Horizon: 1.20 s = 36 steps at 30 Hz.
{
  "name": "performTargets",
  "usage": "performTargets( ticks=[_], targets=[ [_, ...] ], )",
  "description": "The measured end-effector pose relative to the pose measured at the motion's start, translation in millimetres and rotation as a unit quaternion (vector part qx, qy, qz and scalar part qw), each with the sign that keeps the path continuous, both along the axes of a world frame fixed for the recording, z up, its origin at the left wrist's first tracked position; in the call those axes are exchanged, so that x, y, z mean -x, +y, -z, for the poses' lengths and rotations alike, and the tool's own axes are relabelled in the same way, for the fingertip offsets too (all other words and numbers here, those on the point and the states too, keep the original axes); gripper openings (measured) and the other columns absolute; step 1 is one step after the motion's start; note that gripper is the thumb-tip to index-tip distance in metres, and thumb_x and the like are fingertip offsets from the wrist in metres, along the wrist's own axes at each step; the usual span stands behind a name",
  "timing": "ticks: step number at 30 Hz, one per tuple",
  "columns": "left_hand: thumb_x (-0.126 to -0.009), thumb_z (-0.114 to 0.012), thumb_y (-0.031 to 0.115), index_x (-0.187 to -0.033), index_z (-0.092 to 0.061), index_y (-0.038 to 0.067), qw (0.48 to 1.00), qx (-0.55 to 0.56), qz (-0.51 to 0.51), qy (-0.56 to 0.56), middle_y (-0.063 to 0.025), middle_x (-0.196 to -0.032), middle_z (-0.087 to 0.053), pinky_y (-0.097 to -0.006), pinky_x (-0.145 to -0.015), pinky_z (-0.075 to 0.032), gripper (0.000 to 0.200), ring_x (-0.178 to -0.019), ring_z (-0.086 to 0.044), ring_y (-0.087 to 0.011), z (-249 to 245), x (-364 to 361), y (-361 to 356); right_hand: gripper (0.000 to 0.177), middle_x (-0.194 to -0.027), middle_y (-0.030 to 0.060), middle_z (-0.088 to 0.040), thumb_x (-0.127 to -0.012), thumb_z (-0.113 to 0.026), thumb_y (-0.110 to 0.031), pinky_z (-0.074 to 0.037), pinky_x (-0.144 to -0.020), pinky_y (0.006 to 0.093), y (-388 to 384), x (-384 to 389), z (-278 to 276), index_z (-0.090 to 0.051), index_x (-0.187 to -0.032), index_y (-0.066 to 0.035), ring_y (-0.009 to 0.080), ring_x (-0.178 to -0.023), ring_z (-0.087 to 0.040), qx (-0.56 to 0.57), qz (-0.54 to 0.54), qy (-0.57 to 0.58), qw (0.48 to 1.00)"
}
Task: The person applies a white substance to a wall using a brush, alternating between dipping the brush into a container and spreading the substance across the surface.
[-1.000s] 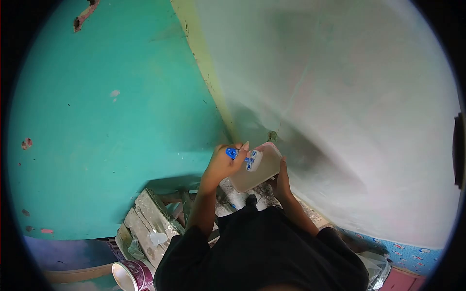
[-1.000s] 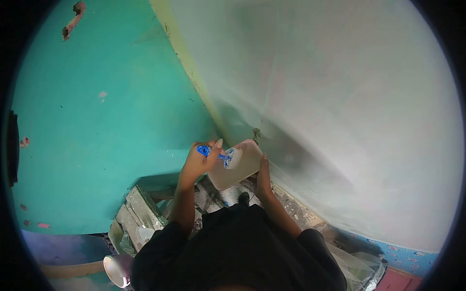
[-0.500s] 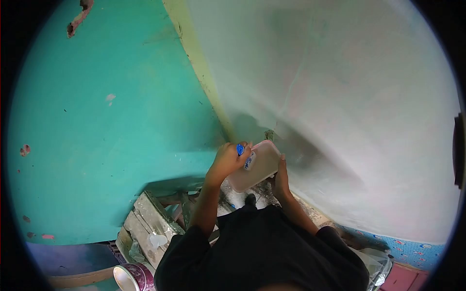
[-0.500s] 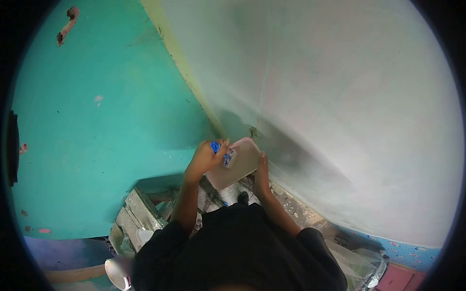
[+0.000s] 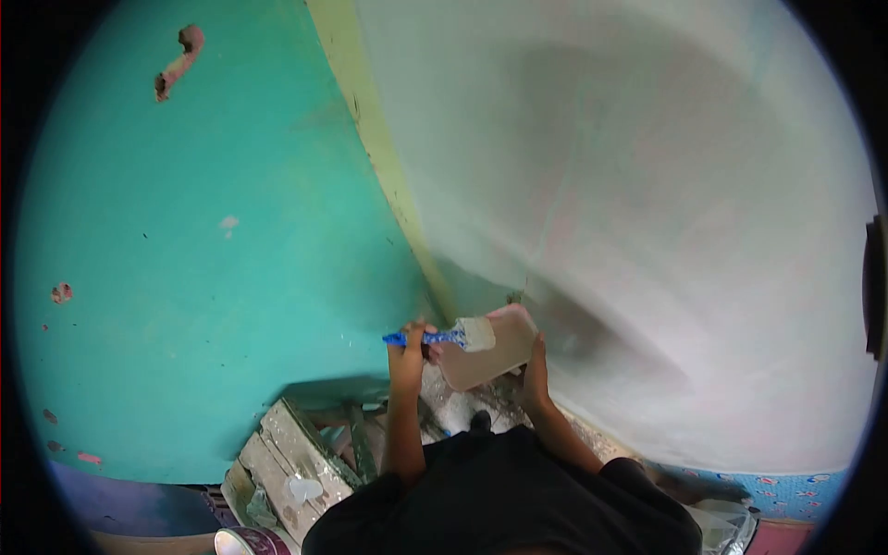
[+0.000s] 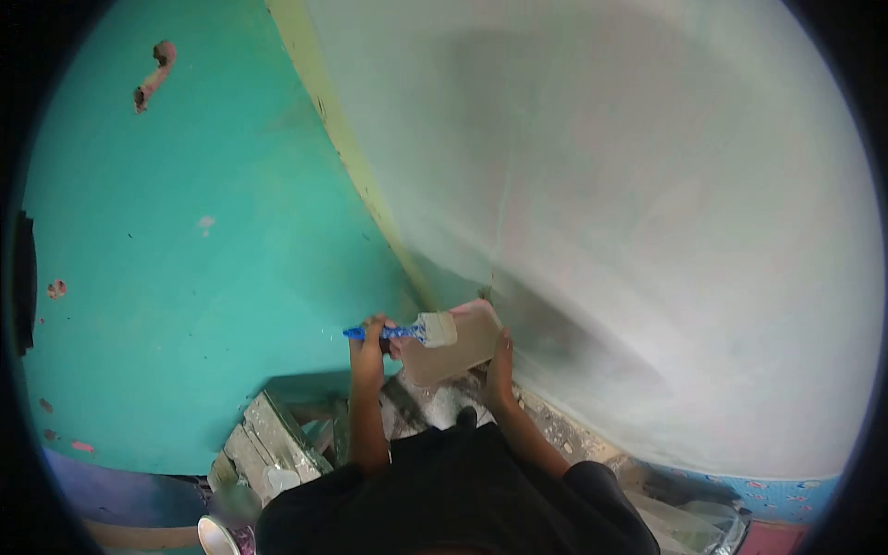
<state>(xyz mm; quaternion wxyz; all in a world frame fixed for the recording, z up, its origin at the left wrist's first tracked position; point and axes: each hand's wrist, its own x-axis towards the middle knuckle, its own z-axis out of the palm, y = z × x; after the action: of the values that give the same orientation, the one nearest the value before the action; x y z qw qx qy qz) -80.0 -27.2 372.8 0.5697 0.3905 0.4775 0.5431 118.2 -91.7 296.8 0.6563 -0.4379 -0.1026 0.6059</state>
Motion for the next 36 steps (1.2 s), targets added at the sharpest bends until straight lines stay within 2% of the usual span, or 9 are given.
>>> performTargets(
  ticks=[7, 13, 19, 23, 25, 29, 30, 33, 36],
  targets=[
    [-0.098, -0.054, 0.026, -0.093, -0.063, 0.002, 0.994, -0.002, 0.093, -0.061, -0.0109, -0.071, -0.066, -0.0257, -0.049, -0.048, 0.026, -0.055, -0.063, -0.0162, 2.3, 4.3, -9.8, 0.068, -0.135, 0.0135, -0.048, -0.096, -0.033, -0.068, -0.045, -0.097, 0.0508, -6.8, -5.4, 2.6, -0.039, -0.139, -0.016, 0.0310, -0.122, -0.050, -0.004, -0.025, -0.010, 1.000],
    [-0.098, -0.052, 0.025, -0.098, -0.061, -0.001, 0.991, -0.048, 0.058, -0.113, -0.0126, -0.073, -0.066, -0.0265, -0.051, -0.050, 0.027, -0.057, -0.064, -0.0173, -45.3, -6.8, 12.5, 0.072, -0.133, 0.0152, -0.046, -0.094, -0.032, -0.070, -0.044, -0.095, 0.0575, -7.5, -8.5, 7.3, -0.032, -0.141, -0.016, 0.0346, -0.119, -0.050, 0.038, 0.001, -0.049, 0.998],
    [-0.098, -0.050, 0.026, -0.102, -0.060, 0.000, 0.964, -0.244, 0.002, -0.107, -0.0087, -0.077, -0.063, -0.0273, -0.053, -0.046, 0.028, -0.065, -0.061, -0.0173, -202.3, -35.8, 45.8, 0.070, -0.134, 0.0168, -0.046, -0.095, -0.031, -0.069, -0.044, -0.095, 0.0582, -10.9, -14.3, 9.1, -0.032, -0.141, -0.015, 0.0358, -0.120, -0.049, 0.040, -0.023, -0.040, 0.998],
    [-0.099, -0.047, 0.025, -0.107, -0.059, 0.000, 0.908, -0.378, -0.002, -0.179, -0.0062, -0.085, -0.064, -0.0295, -0.067, -0.041, 0.029, -0.080, -0.060, -0.0154, -310.6, -45.2, 88.3, 0.069, -0.135, 0.0161, -0.045, -0.096, -0.029, -0.068, -0.045, -0.094, 0.0578, -11.9, -19.2, 2.6, -0.033, -0.141, -0.015, 0.0364, -0.120, -0.050, 0.026, -0.066, -0.029, 0.997],
    [-0.100, -0.045, 0.024, -0.114, -0.056, -0.001, 0.885, -0.423, -0.072, -0.181, -0.0071, -0.091, -0.064, -0.0299, -0.073, -0.041, 0.031, -0.086, -0.061, -0.0172, -368.6, -56.2, 99.5, 0.069, -0.136, 0.0156, -0.046, -0.097, -0.029, -0.067, -0.045, -0.094, 0.0578, -11.1, -21.3, 12.4, -0.034, -0.142, -0.015, 0.0369, -0.120, -0.050, 0.035, -0.070, -0.017, 0.997],
    [-0.098, -0.046, 0.025, -0.114, -0.054, -0.003, 0.814, -0.530, -0.103, -0.215, -0.0117, -0.091, -0.066, -0.0311, -0.070, -0.048, 0.033, -0.085, -0.066, -0.0221, -446.1, -78.5, 130.8, 0.069, -0.137, 0.0146, -0.047, -0.096, -0.027, -0.068, -0.044, -0.094, 0.0583, -1.9, -25.8, 32.1, -0.034, -0.142, -0.017, 0.0368, -0.121, -0.050, 0.071, -0.066, -0.005, 0.995],
    [-0.098, -0.047, 0.025, -0.113, -0.054, -0.003, 0.798, -0.552, -0.107, -0.215, -0.0127, -0.090, -0.066, -0.0315, -0.068, -0.050, 0.032, -0.082, -0.067, -0.0232, -453.6, -84.4, 133.8, 0.069, -0.137, 0.0146, -0.047, -0.096, -0.027, -0.068, -0.044, -0.095, 0.0584, -1.8, -27.3, 30.9, -0.034, -0.142, -0.017, 0.0367, -0.121, -0.050, 0.074, -0.066, -0.013, 0.995],
    [-0.099, -0.045, 0.028, -0.116, -0.055, 0.000, 0.825, -0.530, -0.055, -0.186, -0.0114, -0.095, -0.067, -0.0346, -0.078, -0.047, 0.034, -0.091, -0.065, -0.0236, -440.0, -102.2, 149.5, 0.065, -0.135, 0.0170, -0.047, -0.099, -0.027, -0.063, -0.048, -0.089, 0.0578, -4.3, -32.6, 35.9, -0.031, -0.141, -0.014, 0.0386, -0.118, -0.053, 0.058, -0.073, -0.028, 0.995],
    [-0.099, -0.047, 0.030, -0.112, -0.057, 0.003, 0.848, -0.485, -0.048, -0.208, -0.0101, -0.091, -0.067, -0.0341, -0.072, -0.049, 0.032, -0.086, -0.065, -0.0210, -382.7, -118.1, 155.1, 0.063, -0.136, 0.0180, -0.046, -0.100, -0.028, -0.061, -0.051, -0.085, 0.0568, -7.1, -39.5, 44.3, -0.029, -0.140, -0.013, 0.0393, -0.114, -0.056, 0.036, -0.081, -0.028, 0.996]
  ],
)
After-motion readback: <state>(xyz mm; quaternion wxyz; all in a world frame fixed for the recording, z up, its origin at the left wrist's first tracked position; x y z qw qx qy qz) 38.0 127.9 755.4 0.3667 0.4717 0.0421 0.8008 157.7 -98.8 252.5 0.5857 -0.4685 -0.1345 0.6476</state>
